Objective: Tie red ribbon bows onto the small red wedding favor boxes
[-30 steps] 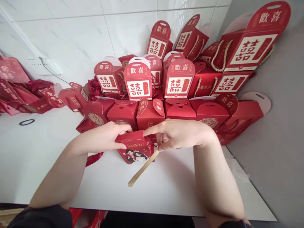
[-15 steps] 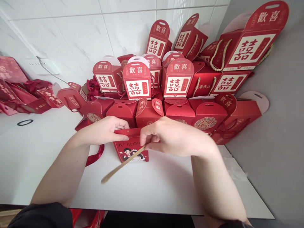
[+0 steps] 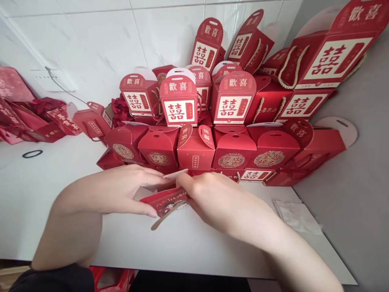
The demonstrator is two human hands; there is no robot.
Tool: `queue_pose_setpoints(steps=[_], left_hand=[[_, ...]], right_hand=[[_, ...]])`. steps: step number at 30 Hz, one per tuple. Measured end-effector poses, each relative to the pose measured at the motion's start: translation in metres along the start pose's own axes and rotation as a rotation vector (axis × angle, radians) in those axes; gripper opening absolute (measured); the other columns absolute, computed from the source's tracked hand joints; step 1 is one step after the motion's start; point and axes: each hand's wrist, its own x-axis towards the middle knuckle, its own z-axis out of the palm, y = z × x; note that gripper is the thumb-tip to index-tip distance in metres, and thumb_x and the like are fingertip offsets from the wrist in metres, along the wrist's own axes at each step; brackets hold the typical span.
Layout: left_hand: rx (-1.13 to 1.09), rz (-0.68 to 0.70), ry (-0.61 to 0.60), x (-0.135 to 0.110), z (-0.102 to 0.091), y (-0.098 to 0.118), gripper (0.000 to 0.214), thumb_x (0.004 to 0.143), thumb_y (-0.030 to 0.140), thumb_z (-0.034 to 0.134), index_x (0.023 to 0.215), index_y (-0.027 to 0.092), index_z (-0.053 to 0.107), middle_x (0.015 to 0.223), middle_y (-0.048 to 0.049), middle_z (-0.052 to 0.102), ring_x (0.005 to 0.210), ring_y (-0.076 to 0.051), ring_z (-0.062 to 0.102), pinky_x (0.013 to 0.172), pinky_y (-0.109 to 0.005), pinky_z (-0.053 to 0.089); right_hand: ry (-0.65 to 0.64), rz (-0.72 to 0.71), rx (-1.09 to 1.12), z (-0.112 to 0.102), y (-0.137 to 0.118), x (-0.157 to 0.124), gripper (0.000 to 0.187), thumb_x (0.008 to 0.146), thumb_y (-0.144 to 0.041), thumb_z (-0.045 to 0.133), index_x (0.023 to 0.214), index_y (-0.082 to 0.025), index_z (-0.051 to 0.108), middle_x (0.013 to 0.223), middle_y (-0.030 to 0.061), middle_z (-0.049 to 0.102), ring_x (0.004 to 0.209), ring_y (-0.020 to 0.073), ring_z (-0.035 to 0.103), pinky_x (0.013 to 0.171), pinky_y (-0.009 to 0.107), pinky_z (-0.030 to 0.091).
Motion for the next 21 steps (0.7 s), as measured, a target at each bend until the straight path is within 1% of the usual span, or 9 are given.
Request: queue_pose_setpoints(steps=[1,3,6,8,11,14,17,19,21], left_hand=[[-0.023,0.004,-0.025,-0.004,0.001,0.001,0.038,0.067,0.041,0.079,0.103,0.032,0.074,0.100,-0.0016,0.074,0.101,-0.026,0.067,0.081,-0.028,0.049],[-0.060,0.040,-0.093,-0.013,0.002,0.002,0.054,0.068,0.041,0.079,0.121,0.035,0.068,0.119,-0.0020,0.070,0.116,-0.028,0.062,0.091,-0.031,0.048],[-0.029,0.074,-0.140,-0.024,0.005,0.004,0.071,0.071,0.041,0.079,0.138,0.038,0.053,0.143,0.0003,0.056,0.133,-0.027,0.050,0.107,-0.033,0.039],[0.003,0.084,-0.180,-0.027,0.006,0.007,0.075,0.074,0.039,0.078,0.142,0.040,0.047,0.147,0.0022,0.051,0.138,-0.026,0.045,0.112,-0.032,0.035],[0.005,0.087,-0.199,-0.026,0.004,0.011,0.076,0.072,0.042,0.079,0.142,0.039,0.049,0.148,0.0015,0.050,0.138,-0.027,0.044,0.113,-0.032,0.034],[0.008,0.080,-0.198,-0.021,0.003,0.016,0.066,0.073,0.046,0.077,0.135,0.036,0.056,0.145,-0.0014,0.054,0.134,-0.029,0.049,0.109,-0.032,0.038],[0.021,0.051,-0.104,-0.014,0.008,0.015,0.035,0.088,0.036,0.062,0.123,0.033,0.062,0.124,-0.0025,0.068,0.110,-0.024,0.065,0.088,-0.029,0.048],[0.020,0.000,0.012,-0.007,0.012,0.011,0.032,0.092,0.026,0.052,0.124,0.031,0.057,0.106,-0.0017,0.072,0.090,-0.020,0.069,0.073,-0.027,0.049],[0.014,-0.030,0.106,0.002,0.013,0.003,0.036,0.092,0.021,0.050,0.127,0.030,0.052,0.100,-0.0013,0.071,0.084,-0.018,0.068,0.070,-0.026,0.048]], right_hand=[[-0.013,-0.016,-0.040,0.001,-0.004,-0.005,0.020,0.087,-0.007,0.051,0.097,-0.024,0.057,0.075,-0.0002,0.069,0.058,0.0155,0.061,0.051,0.024,0.034],[-0.038,-0.054,-0.108,0.004,-0.012,-0.015,0.032,0.080,0.001,0.051,0.097,-0.025,0.057,0.077,-0.0007,0.070,0.058,0.0162,0.062,0.050,0.026,0.034],[-0.069,-0.086,-0.169,0.014,-0.022,-0.031,0.046,0.068,0.007,0.050,0.100,-0.025,0.059,0.078,0.0010,0.072,0.056,0.0192,0.064,0.050,0.030,0.037],[-0.056,-0.062,-0.156,0.021,-0.025,-0.041,0.043,0.068,0.004,0.053,0.097,-0.027,0.061,0.073,0.0013,0.071,0.055,0.0212,0.064,0.049,0.032,0.039],[-0.027,-0.007,-0.134,0.029,-0.025,-0.051,0.038,0.070,-0.004,0.057,0.096,-0.032,0.064,0.069,0.0025,0.070,0.058,0.0248,0.066,0.047,0.034,0.041],[0.005,-0.001,-0.147,0.031,-0.025,-0.053,0.044,0.072,-0.010,0.059,0.107,-0.036,0.065,0.066,0.0040,0.069,0.062,0.0287,0.067,0.043,0.036,0.041],[0.027,-0.062,-0.137,0.026,-0.027,-0.048,0.049,0.074,-0.010,0.057,0.116,-0.036,0.062,0.067,0.0027,0.070,0.058,0.0254,0.064,0.043,0.035,0.040],[0.006,-0.105,-0.143,0.019,-0.028,-0.041,0.047,0.074,-0.003,0.055,0.111,-0.031,0.063,0.071,0.0015,0.069,0.054,0.0206,0.061,0.045,0.032,0.038],[-0.048,-0.126,-0.145,0.012,-0.026,-0.031,0.036,0.074,0.002,0.053,0.094,-0.026,0.062,0.071,-0.0004,0.067,0.051,0.0166,0.056,0.046,0.031,0.034]])
